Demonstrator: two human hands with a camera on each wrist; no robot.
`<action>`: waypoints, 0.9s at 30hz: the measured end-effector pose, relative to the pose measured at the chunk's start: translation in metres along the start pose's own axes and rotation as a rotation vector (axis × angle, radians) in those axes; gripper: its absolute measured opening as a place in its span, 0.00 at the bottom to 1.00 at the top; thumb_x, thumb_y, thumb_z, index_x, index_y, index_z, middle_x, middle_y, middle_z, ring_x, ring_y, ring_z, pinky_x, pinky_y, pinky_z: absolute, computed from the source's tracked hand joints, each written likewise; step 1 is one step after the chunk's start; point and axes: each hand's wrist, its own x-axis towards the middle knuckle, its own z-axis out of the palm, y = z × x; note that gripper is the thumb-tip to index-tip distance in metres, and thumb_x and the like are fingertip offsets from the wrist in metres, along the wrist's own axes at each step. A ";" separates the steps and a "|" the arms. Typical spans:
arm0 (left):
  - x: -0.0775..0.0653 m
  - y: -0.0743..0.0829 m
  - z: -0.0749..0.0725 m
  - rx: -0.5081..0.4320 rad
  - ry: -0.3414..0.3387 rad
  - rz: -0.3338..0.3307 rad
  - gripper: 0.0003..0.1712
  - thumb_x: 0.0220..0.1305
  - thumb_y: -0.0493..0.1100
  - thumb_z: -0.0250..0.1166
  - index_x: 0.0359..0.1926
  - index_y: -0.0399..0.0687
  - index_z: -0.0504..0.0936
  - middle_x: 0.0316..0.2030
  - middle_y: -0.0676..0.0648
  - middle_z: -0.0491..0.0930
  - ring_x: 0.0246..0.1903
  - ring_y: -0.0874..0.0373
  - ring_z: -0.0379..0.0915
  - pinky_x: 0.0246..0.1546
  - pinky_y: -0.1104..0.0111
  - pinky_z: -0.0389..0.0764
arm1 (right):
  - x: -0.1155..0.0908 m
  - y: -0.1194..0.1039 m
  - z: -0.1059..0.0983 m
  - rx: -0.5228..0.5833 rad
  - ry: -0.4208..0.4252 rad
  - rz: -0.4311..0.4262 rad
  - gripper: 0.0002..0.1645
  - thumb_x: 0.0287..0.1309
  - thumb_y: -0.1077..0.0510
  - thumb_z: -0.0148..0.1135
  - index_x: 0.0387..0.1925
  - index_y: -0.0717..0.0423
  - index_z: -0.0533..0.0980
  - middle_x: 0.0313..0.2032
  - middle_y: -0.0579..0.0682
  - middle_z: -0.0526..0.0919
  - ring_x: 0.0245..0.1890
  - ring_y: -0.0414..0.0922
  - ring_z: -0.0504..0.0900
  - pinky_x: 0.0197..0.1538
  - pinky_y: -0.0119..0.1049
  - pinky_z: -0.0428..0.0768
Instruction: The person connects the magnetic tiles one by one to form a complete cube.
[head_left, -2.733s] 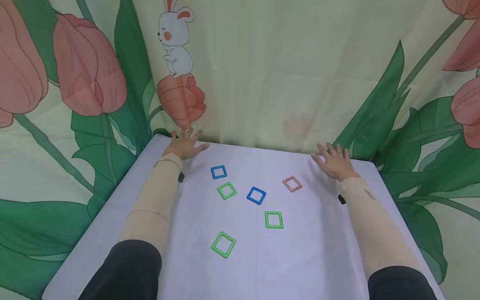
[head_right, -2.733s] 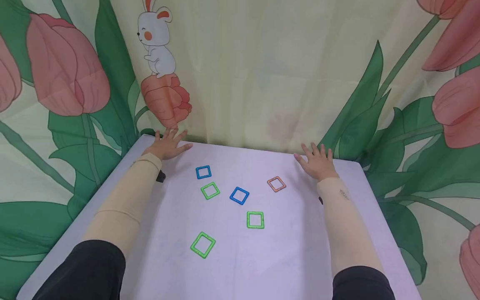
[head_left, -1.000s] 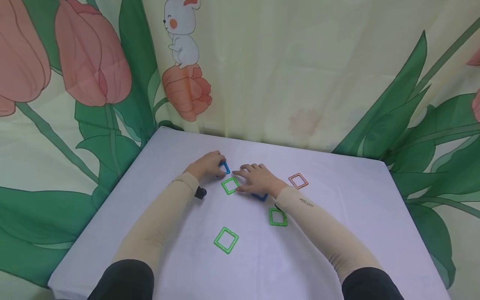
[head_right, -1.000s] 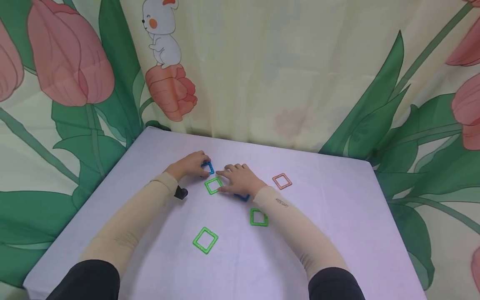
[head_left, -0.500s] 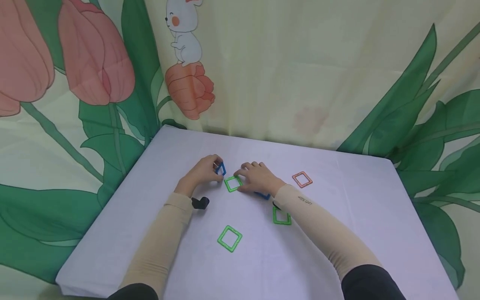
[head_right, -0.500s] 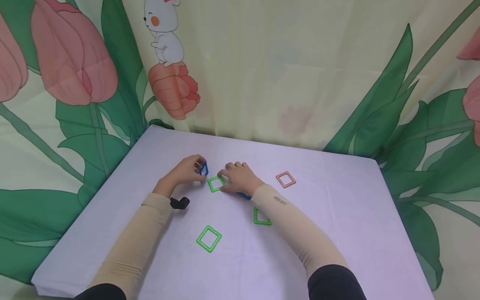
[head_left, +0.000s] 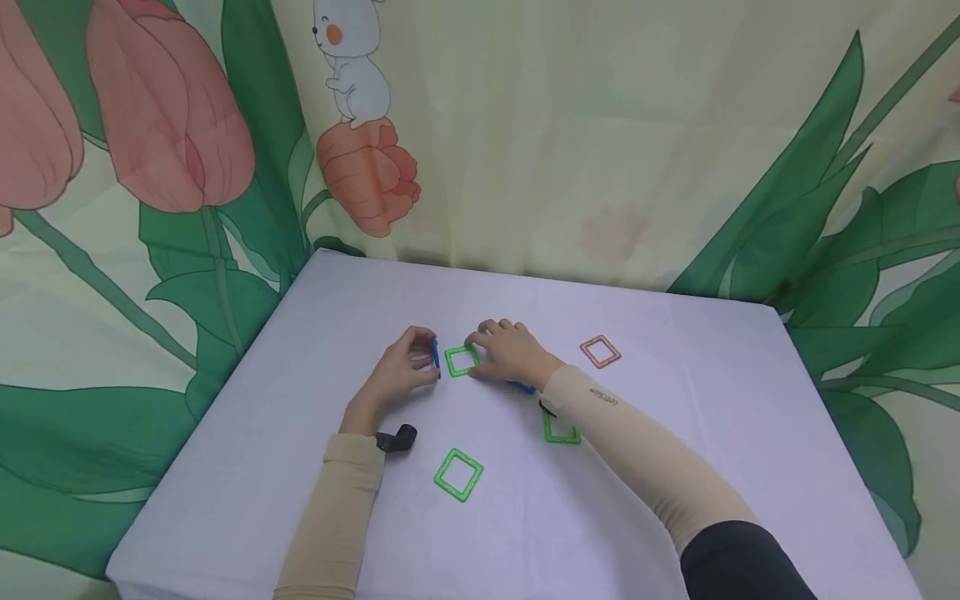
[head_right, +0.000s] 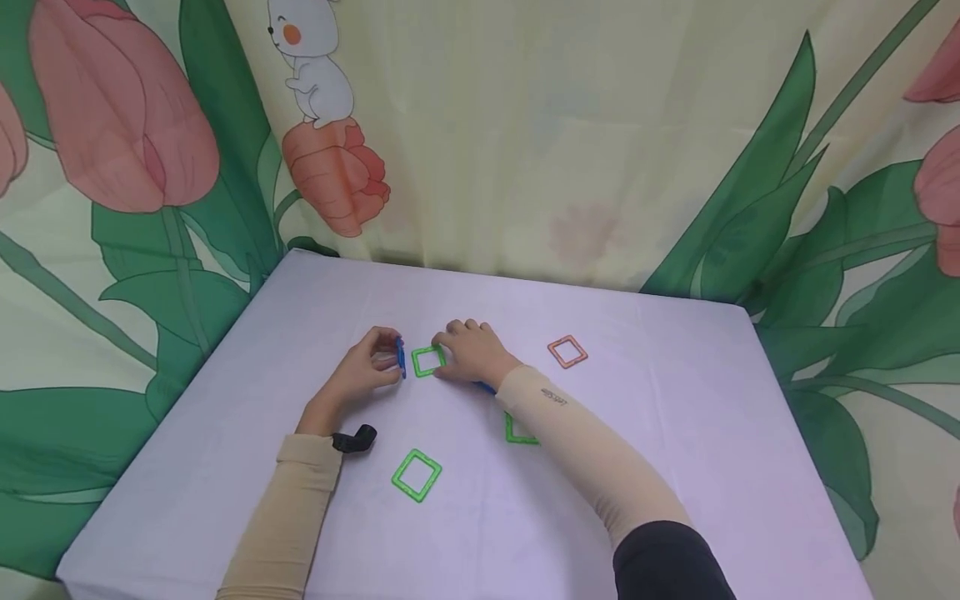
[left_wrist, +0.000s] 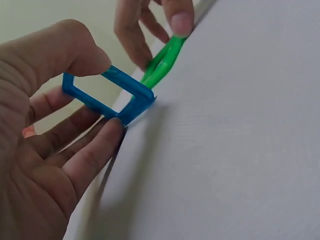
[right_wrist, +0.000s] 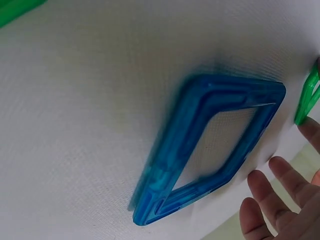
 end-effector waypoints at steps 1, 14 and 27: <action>0.000 0.000 0.001 -0.005 0.009 0.005 0.40 0.56 0.34 0.73 0.68 0.46 0.67 0.64 0.39 0.74 0.67 0.42 0.73 0.62 0.65 0.81 | 0.001 0.000 -0.001 0.006 0.000 -0.001 0.38 0.62 0.31 0.65 0.70 0.38 0.73 0.71 0.54 0.71 0.67 0.59 0.72 0.66 0.57 0.75; 0.002 0.003 0.011 -0.020 0.030 0.023 0.42 0.56 0.34 0.74 0.69 0.46 0.65 0.65 0.39 0.73 0.69 0.42 0.71 0.64 0.66 0.80 | 0.003 -0.003 0.002 0.018 0.016 0.010 0.38 0.62 0.31 0.66 0.69 0.38 0.73 0.71 0.54 0.71 0.67 0.59 0.72 0.66 0.57 0.76; 0.006 -0.001 0.013 0.081 0.032 -0.022 0.42 0.54 0.39 0.79 0.68 0.45 0.69 0.60 0.42 0.78 0.61 0.46 0.78 0.67 0.57 0.78 | 0.004 -0.003 0.002 0.018 0.008 0.018 0.38 0.62 0.31 0.66 0.70 0.38 0.72 0.71 0.55 0.70 0.67 0.60 0.72 0.65 0.57 0.77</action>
